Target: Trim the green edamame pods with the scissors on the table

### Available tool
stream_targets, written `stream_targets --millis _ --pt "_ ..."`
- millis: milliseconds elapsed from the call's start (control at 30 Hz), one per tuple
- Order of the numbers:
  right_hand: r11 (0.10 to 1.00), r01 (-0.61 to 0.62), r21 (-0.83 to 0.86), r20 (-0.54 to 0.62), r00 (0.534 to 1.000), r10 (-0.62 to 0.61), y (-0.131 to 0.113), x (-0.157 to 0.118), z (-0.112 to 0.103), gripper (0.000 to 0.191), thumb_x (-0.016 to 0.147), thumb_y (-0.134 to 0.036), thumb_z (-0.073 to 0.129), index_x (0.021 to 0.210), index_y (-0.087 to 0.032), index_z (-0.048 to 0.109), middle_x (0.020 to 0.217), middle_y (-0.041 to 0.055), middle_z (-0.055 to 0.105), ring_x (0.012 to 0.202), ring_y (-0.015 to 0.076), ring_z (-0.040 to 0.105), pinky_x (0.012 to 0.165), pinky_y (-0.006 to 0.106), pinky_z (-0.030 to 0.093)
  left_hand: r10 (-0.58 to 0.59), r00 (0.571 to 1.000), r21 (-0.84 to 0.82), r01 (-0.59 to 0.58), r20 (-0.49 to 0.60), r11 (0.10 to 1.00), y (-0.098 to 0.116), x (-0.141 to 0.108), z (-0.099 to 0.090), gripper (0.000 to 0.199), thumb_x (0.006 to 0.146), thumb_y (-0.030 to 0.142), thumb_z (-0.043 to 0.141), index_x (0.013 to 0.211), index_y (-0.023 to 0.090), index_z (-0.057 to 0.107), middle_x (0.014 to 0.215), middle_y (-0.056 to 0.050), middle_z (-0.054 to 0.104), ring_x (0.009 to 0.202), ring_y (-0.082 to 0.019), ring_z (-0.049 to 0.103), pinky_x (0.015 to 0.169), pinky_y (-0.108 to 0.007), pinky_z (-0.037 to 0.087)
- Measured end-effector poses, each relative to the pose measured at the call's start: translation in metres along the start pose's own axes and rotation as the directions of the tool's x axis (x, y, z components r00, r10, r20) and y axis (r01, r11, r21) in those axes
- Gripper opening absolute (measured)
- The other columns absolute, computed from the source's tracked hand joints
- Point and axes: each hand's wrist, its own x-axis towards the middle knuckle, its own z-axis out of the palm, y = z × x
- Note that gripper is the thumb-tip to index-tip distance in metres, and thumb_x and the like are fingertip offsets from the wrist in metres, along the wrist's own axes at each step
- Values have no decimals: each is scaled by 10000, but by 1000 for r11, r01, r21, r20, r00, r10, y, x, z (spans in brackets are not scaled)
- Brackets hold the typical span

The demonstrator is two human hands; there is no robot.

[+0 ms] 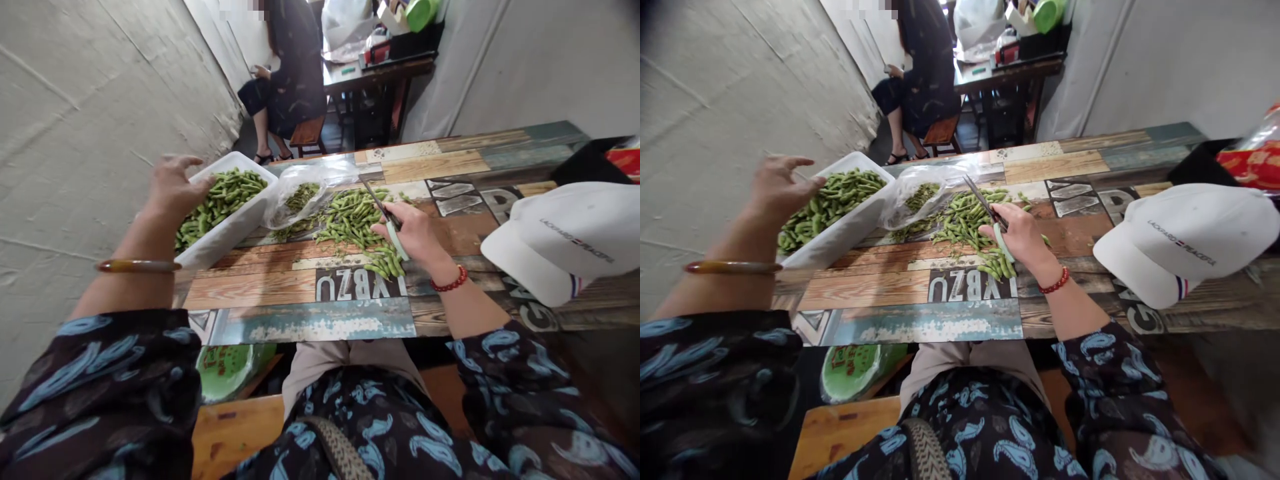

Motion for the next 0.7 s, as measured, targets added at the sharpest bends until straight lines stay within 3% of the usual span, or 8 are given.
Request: stream_targets --millis 100,200,267,333,400,467,567,700 --pt "998 -52 35 -54 997 53 4 4 -7 382 853 -466 675 1104 -180 705 875 74 720 841 246 657 823 388 528 119 993 259 -119 15 959 13 -15 28 302 723 437 792 853 176 711 766 5 602 930 -170 589 864 -297 458" --pt "992 -100 78 -117 987 109 13 6 -12 371 836 -451 682 1089 -183 717 863 54 709 801 219 648 766 351 530 160 970 392 -221 182 893 40 -44 91 232 773 300 731 950 151 737 908 -38 664 888 -186 592 906 -390 477" --pt "981 -150 125 -135 977 167 18 7 -16 381 830 -440 683 1106 -180 713 850 39 698 764 193 638 719 320 526 203 875 305 -357 439 883 62 -69 137 219 779 258 705 971 157 737 1014 -82 677 934 -215 611 905 -401 494" --pt "966 -184 183 -150 966 212 23 9 -20 401 821 -444 689 1115 -171 708 838 30 687 734 172 627 687 297 520 257 726 168 -457 638 873 83 -95 176 236 802 223 668 1027 176 723 1088 -103 672 993 -233 624 919 -390 501" --pt "953 -188 237 -177 956 232 25 10 -23 422 808 -466 700 1105 -166 707 836 27 677 712 158 617 660 281 518 274 600 131 -544 751 829 103 -117 206 311 830 172 611 1130 184 693 1174 -125 656 1065 -250 616 959 -399 486" --pt "942 -185 281 -200 948 246 25 12 -26 438 804 -489 701 1106 -172 703 835 22 665 677 143 602 632 270 518 309 520 117 -633 797 765 118 -134 229 439 849 110 535 1270 191 628 1314 -138 600 1173 -260 579 1022 -405 451" --pt "934 -177 310 -213 945 250 24 12 -28 447 807 -512 695 1120 -192 694 819 10 648 630 125 579 596 257 522 399 421 33 -721 815 692 131 -149 258 501 881 178 544 1380 210 547 1506 -125 458 1365 -273 444 1140 -401 347" --pt "928 -181 325 -240 933 266 25 13 -30 463 802 -535 701 1118 -197 689 811 2 641 629 120 582 588 249 542 423 393 17 -748 817 663 124 -152 286 628 890 442 600 1453 195 470 1580 -151 364 1467 -322 304 1192 -471 248"
